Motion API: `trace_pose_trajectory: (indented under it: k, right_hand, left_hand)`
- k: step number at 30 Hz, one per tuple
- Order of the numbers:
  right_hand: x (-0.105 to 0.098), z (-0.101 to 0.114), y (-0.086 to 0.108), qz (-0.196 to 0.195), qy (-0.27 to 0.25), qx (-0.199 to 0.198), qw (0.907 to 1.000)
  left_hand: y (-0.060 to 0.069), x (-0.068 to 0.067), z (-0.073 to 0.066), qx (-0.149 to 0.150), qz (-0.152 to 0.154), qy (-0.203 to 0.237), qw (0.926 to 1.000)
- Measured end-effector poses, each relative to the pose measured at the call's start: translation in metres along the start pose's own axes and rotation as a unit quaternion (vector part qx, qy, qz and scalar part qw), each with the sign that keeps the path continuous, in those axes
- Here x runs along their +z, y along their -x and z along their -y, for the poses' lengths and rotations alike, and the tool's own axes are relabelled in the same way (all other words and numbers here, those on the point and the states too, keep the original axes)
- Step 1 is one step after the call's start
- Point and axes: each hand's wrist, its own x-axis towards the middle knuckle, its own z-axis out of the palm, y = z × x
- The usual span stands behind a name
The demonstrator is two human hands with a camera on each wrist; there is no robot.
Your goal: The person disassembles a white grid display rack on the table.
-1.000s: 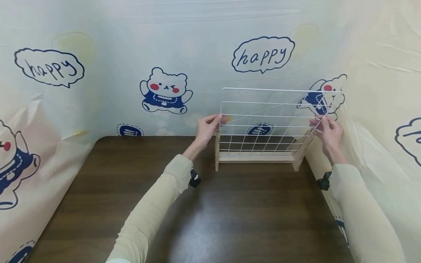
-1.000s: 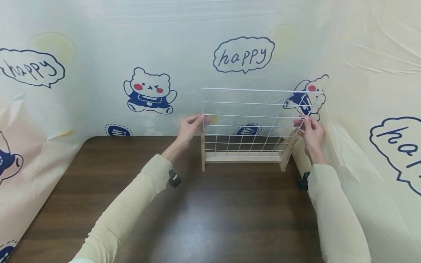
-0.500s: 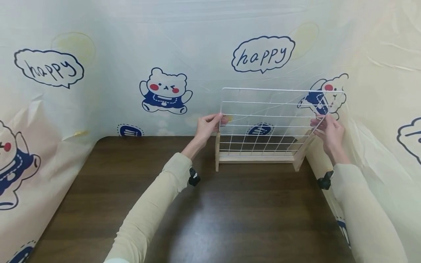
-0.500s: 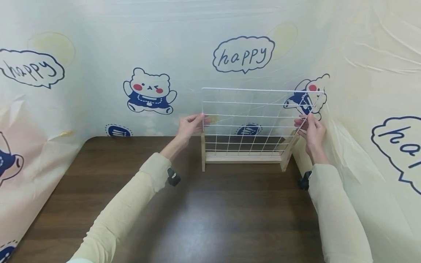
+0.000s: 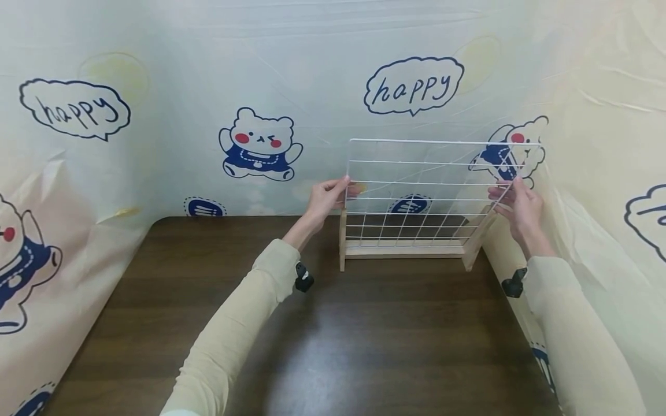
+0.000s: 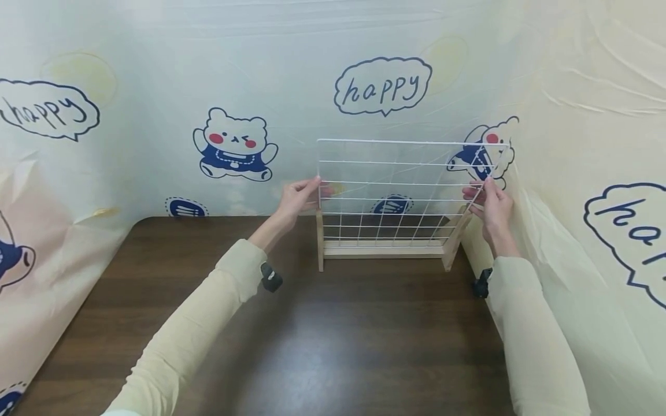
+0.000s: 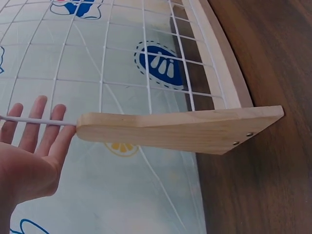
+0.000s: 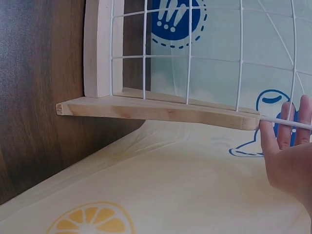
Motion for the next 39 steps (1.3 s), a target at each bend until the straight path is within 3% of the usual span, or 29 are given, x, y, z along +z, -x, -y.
trace_pose_trajectory:
  k: [6, 17, 27, 34, 39]
  right_hand:
    - [0.001, 0.001, 0.0, -0.008, 0.006, -0.002, 0.9999]
    - [-0.003, -0.002, -0.004, -0.033, -0.015, -0.008, 0.9993]
    - [0.005, 0.0, -0.003, -0.045, 0.003, -0.012, 0.9989]
    - [0.003, -0.008, -0.01, -0.013, -0.017, -0.046, 0.9987]
    - [-0.001, -0.013, -0.013, -0.016, -0.025, -0.048, 0.9984]
  left_hand:
    - [0.001, 0.0, -0.003, 0.017, 0.017, -0.009, 0.9997]
    - [-0.005, 0.0, -0.003, 0.006, 0.038, -0.014, 0.9992]
    - [-0.001, -0.001, -0.003, 0.013, 0.018, -0.006, 0.9997]
    - [0.001, 0.0, -0.005, 0.02, 0.011, -0.01, 0.9997]
    - [0.002, 0.001, -0.005, 0.016, 0.005, -0.01, 0.9998]
